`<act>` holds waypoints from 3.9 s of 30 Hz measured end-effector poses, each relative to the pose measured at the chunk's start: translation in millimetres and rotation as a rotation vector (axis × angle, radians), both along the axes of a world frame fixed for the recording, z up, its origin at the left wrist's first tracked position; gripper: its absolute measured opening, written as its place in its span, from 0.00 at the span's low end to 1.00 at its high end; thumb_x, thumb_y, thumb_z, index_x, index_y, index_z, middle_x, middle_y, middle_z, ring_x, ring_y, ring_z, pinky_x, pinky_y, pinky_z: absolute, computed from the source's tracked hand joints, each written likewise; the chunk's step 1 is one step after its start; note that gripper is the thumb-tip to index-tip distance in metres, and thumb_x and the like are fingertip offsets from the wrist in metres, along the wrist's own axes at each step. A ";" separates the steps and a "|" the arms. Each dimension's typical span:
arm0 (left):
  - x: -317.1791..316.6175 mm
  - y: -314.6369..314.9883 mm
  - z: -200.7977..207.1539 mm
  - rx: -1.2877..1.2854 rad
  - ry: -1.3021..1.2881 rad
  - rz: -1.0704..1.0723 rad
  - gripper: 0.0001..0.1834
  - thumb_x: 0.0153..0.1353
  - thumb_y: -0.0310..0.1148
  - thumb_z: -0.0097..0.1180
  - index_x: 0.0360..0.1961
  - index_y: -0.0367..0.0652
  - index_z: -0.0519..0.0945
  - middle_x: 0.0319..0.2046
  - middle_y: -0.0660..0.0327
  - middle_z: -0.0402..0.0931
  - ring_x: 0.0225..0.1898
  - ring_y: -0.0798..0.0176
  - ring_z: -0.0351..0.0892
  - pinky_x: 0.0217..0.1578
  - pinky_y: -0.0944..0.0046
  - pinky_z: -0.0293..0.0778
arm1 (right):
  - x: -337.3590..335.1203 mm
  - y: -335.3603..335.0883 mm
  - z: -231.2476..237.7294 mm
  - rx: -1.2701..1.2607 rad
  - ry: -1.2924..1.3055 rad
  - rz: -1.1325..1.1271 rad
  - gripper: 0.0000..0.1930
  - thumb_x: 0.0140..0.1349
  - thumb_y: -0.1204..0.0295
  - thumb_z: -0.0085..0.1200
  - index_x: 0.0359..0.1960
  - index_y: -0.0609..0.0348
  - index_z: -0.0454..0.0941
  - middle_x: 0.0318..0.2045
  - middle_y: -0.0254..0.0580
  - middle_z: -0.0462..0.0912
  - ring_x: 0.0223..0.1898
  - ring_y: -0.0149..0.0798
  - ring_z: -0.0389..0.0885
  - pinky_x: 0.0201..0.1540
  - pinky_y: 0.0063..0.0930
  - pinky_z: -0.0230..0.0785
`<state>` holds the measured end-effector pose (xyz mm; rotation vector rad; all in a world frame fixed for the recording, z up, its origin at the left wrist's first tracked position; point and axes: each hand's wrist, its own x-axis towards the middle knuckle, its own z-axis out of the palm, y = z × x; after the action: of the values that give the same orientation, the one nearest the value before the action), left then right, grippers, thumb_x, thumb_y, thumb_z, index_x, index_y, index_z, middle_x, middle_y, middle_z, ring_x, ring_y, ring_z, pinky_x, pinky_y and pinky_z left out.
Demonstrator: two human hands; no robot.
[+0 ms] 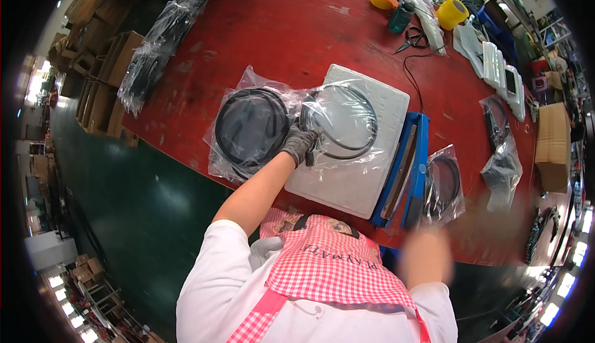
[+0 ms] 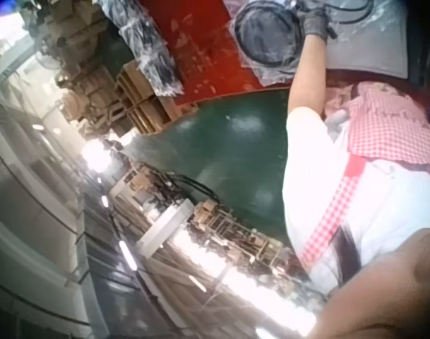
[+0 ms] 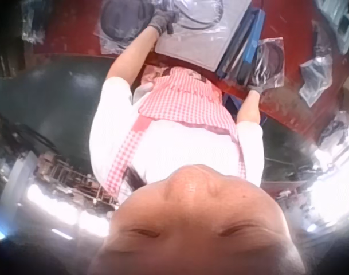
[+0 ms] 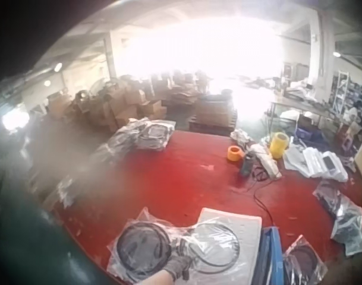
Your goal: Packaging and sealing black cables into plastic bags using a heat sealer on a fabrication floor.
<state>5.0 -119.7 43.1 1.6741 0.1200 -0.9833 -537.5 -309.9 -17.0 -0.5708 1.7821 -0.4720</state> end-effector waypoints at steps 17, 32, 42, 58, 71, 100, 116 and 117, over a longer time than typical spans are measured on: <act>175.4 169.1 62.5 0.138 -0.184 -0.278 0.18 0.49 0.30 0.59 0.42 0.41 0.73 0.35 0.65 0.74 0.36 0.70 0.72 0.38 0.69 0.69 | -12.9 -41.4 22.9 -0.190 0.153 -0.017 0.17 0.54 0.53 0.51 0.31 0.55 0.71 0.25 0.29 0.69 0.23 0.26 0.64 0.23 0.18 0.55; -72.5 32.8 23.2 -0.449 0.942 -0.629 0.16 0.55 0.36 0.50 0.45 0.43 0.70 0.44 0.58 0.70 0.46 0.56 0.70 0.47 0.53 0.68 | 267.4 57.1 302.6 -1.579 -0.174 0.476 0.17 0.59 0.57 0.47 0.30 0.61 0.71 0.20 0.30 0.72 0.19 0.26 0.68 0.20 0.22 0.60; -30.1 67.5 -15.8 -0.242 0.489 -0.136 0.07 0.54 0.36 0.56 0.28 0.47 0.73 0.18 0.67 0.70 0.20 0.67 0.73 0.21 0.65 0.73 | 209.7 131.9 189.6 -0.421 -0.184 0.916 0.20 0.61 0.57 0.44 0.23 0.62 0.75 0.14 0.28 0.67 0.19 0.23 0.60 0.21 0.23 0.56; -50.4 -79.4 -68.4 -0.030 -0.039 -0.174 0.09 0.57 0.38 0.51 0.33 0.43 0.72 0.18 0.62 0.71 0.17 0.63 0.73 0.15 0.64 0.69 | 146.0 46.1 43.3 -0.609 -0.017 0.347 0.10 0.60 0.65 0.47 0.31 0.60 0.74 0.26 0.28 0.75 0.26 0.21 0.68 0.29 0.19 0.65; -35.9 -41.2 -51.1 0.429 -0.652 -0.655 0.22 0.48 0.45 0.57 0.38 0.38 0.73 0.30 0.50 0.77 0.32 0.53 0.76 0.36 0.57 0.70 | 194.1 109.5 42.8 -1.371 0.635 1.160 0.25 0.49 0.75 0.43 0.53 0.63 0.65 0.58 0.55 0.60 0.60 0.58 0.55 0.61 0.46 0.47; -63.3 -25.0 -24.9 -0.001 0.383 -0.334 0.12 0.49 0.34 0.62 0.34 0.46 0.74 0.23 0.67 0.74 0.19 0.73 0.70 0.17 0.74 0.65 | 196.0 112.7 48.9 -1.446 0.580 1.060 0.09 0.45 0.76 0.50 0.30 0.56 0.77 0.50 0.48 0.71 0.55 0.53 0.65 0.57 0.42 0.56; -49.6 69.1 18.9 -0.477 0.306 -0.193 0.12 0.52 0.27 0.57 0.38 0.37 0.74 0.30 0.57 0.77 0.29 0.66 0.76 0.31 0.69 0.73 | 156.7 26.7 125.3 -0.663 -0.615 0.108 0.06 0.58 0.73 0.48 0.36 0.59 0.76 0.34 0.37 0.79 0.36 0.32 0.77 0.43 0.25 0.70; -42.2 84.8 23.5 -0.542 0.317 -0.138 0.11 0.51 0.28 0.58 0.36 0.37 0.75 0.29 0.59 0.77 0.29 0.66 0.76 0.30 0.70 0.72 | 148.3 28.3 117.9 -0.667 -0.588 0.104 0.06 0.58 0.73 0.48 0.35 0.59 0.76 0.34 0.37 0.79 0.36 0.32 0.77 0.42 0.25 0.70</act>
<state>-37.2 -34.9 66.6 1.0368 -0.0520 -1.2509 -389.2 -281.6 100.9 -0.8679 1.0070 -1.0554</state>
